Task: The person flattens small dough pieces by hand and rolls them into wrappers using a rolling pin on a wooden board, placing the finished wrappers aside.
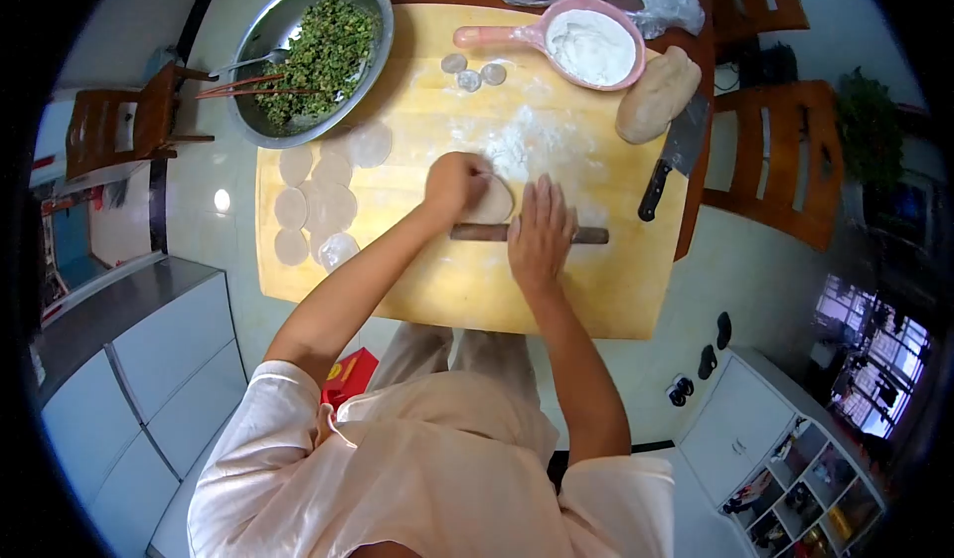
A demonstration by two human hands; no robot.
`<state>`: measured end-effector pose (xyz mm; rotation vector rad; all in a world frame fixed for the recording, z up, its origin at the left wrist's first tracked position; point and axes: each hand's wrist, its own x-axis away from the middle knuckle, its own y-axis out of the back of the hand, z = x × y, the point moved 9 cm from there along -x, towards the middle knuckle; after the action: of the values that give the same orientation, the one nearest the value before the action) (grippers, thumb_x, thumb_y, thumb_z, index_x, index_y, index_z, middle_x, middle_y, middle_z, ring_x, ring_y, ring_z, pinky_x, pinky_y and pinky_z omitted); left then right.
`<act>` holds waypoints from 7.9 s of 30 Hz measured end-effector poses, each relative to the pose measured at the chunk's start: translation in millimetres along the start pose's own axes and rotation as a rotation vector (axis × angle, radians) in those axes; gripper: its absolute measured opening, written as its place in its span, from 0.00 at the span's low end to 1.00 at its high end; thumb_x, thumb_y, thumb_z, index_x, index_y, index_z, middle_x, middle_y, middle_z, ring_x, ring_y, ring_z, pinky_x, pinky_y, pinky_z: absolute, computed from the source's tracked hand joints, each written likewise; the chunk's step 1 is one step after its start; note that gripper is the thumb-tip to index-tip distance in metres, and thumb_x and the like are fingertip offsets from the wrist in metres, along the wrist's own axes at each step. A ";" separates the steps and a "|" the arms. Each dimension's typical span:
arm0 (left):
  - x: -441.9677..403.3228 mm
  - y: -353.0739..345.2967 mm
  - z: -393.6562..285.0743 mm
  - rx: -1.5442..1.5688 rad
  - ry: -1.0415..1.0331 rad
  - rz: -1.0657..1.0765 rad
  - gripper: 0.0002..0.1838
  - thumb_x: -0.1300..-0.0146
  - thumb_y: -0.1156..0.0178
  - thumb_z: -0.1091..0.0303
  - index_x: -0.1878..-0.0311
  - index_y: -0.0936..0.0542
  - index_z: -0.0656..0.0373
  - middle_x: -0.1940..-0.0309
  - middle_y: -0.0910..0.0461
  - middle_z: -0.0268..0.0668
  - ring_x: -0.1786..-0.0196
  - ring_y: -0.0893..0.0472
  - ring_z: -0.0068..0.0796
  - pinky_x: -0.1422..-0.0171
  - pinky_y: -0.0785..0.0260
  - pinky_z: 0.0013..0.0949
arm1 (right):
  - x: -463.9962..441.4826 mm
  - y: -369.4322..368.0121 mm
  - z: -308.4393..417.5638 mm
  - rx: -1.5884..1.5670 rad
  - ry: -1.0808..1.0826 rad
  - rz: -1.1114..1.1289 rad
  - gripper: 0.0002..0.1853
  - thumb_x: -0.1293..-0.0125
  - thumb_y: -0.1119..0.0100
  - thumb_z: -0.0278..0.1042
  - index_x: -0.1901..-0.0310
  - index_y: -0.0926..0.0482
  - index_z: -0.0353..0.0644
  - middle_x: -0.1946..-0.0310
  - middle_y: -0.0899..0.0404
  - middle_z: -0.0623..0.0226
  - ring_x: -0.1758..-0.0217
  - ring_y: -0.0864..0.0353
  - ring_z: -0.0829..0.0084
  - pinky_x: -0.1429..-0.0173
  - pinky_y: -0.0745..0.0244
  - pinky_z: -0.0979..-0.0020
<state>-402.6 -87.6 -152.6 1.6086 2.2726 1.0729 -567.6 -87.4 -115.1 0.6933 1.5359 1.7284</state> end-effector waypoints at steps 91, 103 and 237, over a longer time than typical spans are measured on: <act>-34.0 -1.3 -39.4 0.214 -0.154 0.215 0.11 0.50 0.35 0.77 0.62 0.13 0.53 0.67 0.15 0.44 0.67 0.18 0.37 0.59 0.27 0.37 | 35.4 23.4 -70.0 -0.312 0.296 0.083 0.16 0.44 0.36 0.28 0.52 0.20 0.41 0.55 0.21 0.64 0.47 0.24 0.62 0.41 0.30 0.59; 39.7 -68.7 -68.2 -0.201 -0.338 0.290 0.04 0.49 0.39 0.71 0.70 0.19 0.59 0.70 0.20 0.50 0.63 0.20 0.53 0.58 0.28 0.48 | -11.9 14.6 -41.8 -0.141 0.044 -0.036 0.27 0.37 0.42 0.35 0.37 0.30 0.38 0.31 0.35 0.55 0.28 0.39 0.54 0.29 0.43 0.48; 30.9 15.0 -5.2 -0.184 0.013 0.111 0.07 0.49 0.35 0.70 0.65 0.18 0.57 0.70 0.17 0.44 0.64 0.19 0.49 0.59 0.28 0.47 | -84.5 -18.3 13.3 0.007 -0.075 -0.007 0.32 0.32 0.44 0.42 0.30 0.37 0.40 0.25 0.43 0.57 0.23 0.46 0.55 0.25 0.48 0.44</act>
<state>-406.5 -60.5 -131.2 1.6724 2.0448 1.2802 -503.4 -145.9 -125.8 0.7471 1.4921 1.6736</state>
